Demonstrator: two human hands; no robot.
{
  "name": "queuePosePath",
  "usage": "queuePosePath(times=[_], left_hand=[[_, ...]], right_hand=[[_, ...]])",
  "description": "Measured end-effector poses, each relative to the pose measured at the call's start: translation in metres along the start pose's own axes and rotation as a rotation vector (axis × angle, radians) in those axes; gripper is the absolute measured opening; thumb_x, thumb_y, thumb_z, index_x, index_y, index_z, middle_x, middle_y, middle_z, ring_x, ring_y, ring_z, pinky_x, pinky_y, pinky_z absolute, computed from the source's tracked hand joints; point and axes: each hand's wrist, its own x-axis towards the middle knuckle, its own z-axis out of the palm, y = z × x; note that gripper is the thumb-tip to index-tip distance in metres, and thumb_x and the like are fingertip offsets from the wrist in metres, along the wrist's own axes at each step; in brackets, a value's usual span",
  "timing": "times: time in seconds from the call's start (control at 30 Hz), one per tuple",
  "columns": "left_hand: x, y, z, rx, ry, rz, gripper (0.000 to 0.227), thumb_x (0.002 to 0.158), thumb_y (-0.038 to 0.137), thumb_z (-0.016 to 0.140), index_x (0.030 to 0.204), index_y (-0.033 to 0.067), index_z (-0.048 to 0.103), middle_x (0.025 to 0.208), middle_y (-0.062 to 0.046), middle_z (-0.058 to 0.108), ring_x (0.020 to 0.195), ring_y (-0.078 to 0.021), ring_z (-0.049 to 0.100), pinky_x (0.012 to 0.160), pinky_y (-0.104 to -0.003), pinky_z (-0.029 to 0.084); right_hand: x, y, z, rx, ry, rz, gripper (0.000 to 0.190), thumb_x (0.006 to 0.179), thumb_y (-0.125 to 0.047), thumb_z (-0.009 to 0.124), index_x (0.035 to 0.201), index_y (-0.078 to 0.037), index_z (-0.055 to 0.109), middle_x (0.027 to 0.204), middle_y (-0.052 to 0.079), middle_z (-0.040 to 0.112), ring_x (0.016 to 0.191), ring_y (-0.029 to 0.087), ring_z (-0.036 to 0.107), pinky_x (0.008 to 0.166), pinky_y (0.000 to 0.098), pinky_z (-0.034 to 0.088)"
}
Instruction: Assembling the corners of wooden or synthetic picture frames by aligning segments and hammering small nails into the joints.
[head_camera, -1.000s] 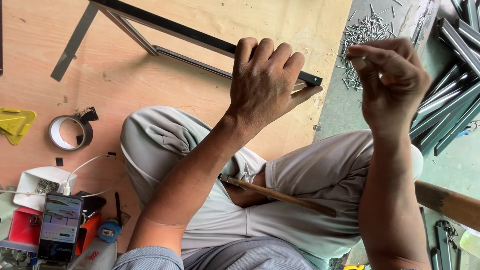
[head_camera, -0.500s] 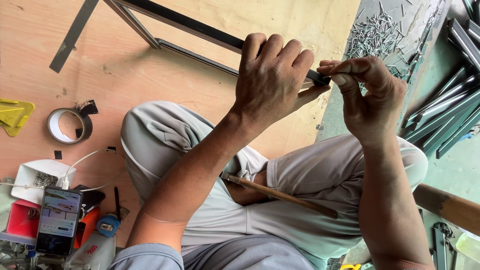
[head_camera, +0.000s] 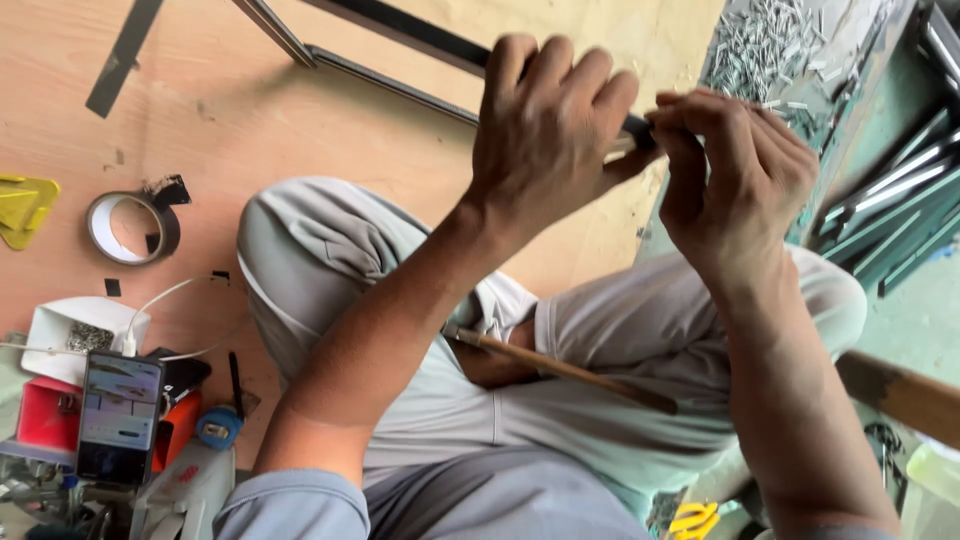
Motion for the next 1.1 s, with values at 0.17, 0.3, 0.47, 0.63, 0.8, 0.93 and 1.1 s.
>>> queuePosePath(times=[0.17, 0.3, 0.47, 0.63, 0.8, 0.93, 1.1], left_hand=[[0.006, 0.0, -0.001, 0.039, 0.033, 0.02, 0.056, 0.095, 0.066, 0.073, 0.083, 0.0116, 0.067, 0.075, -0.002, 0.056, 0.077, -0.0196, 0.05, 0.08, -0.04, 0.036], [0.008, 0.002, -0.003, 0.075, 0.031, 0.033, 0.055, 0.087, 0.065, 0.077, 0.081, 0.0117, 0.067, 0.073, -0.001, 0.058, 0.074, -0.0185, 0.052, 0.077, -0.039, 0.037], [0.008, 0.002, 0.001, 0.037, 0.0, 0.029, 0.056, 0.078, 0.066, 0.08, 0.073, 0.0119, 0.066, 0.063, -0.001, 0.059, 0.062, -0.0169, 0.054, 0.069, -0.038, 0.039], [0.015, -0.003, -0.003, 0.073, -0.101, 0.066, 0.07, 0.081, 0.08, 0.072, 0.062, 0.0128, 0.062, 0.052, -0.001, 0.053, 0.048, -0.0177, 0.048, 0.061, -0.039, 0.038], [0.019, -0.008, 0.01, 0.104, -0.14, 0.085, 0.071, 0.078, 0.084, 0.068, 0.062, 0.015, 0.063, 0.046, 0.005, 0.045, 0.043, -0.0136, 0.043, 0.059, -0.04, 0.038], [0.021, -0.007, 0.01, 0.087, -0.183, 0.069, 0.079, 0.074, 0.09, 0.067, 0.052, 0.015, 0.059, 0.043, 0.007, 0.038, 0.04, -0.0135, 0.037, 0.057, -0.042, 0.037], [0.023, -0.006, 0.012, 0.119, -0.147, 0.084, 0.08, 0.075, 0.09, 0.068, 0.049, 0.0148, 0.059, 0.041, 0.006, 0.04, 0.039, -0.0134, 0.038, 0.057, -0.042, 0.036]], right_hand=[[-0.008, 0.006, -0.002, -0.095, -0.053, 0.053, 0.008, 0.112, -0.005, 0.075, 0.112, -0.005, 0.067, 0.101, 0.007, 0.077, 0.084, 0.017, 0.075, 0.071, 0.0301, 0.058], [-0.009, -0.002, -0.011, -0.125, -0.071, 0.056, 0.011, 0.111, -0.008, 0.075, 0.114, -0.004, 0.064, 0.103, 0.006, 0.076, 0.084, 0.018, 0.075, 0.07, 0.0292, 0.057], [0.008, -0.019, -0.039, 0.071, -0.173, 0.184, 0.042, 0.1, -0.013, 0.08, 0.13, 0.003, 0.054, 0.114, 0.009, 0.076, 0.079, 0.024, 0.073, 0.071, 0.0342, 0.057], [-0.05, -0.04, -0.044, 0.204, -0.108, 0.364, 0.048, 0.092, -0.005, 0.074, 0.135, 0.002, 0.054, 0.114, 0.012, 0.072, 0.095, 0.028, 0.072, 0.084, 0.038, 0.057], [-0.174, -0.08, 0.015, -0.091, -0.597, 0.268, 0.045, 0.081, -0.002, 0.06, 0.125, -0.009, 0.067, 0.128, 0.013, 0.068, 0.104, 0.03, 0.068, 0.083, 0.0425, 0.056], [-0.151, -0.133, 0.003, -0.041, -0.705, 0.204, 0.034, 0.084, -0.031, 0.066, 0.113, -0.013, 0.067, 0.098, 0.007, 0.064, 0.095, 0.028, 0.066, 0.081, 0.0414, 0.055], [-0.144, -0.114, -0.037, -0.067, -0.595, 0.303, 0.025, 0.083, -0.013, 0.064, 0.108, -0.014, 0.066, 0.094, 0.007, 0.062, 0.083, 0.026, 0.068, 0.068, 0.0401, 0.056]])
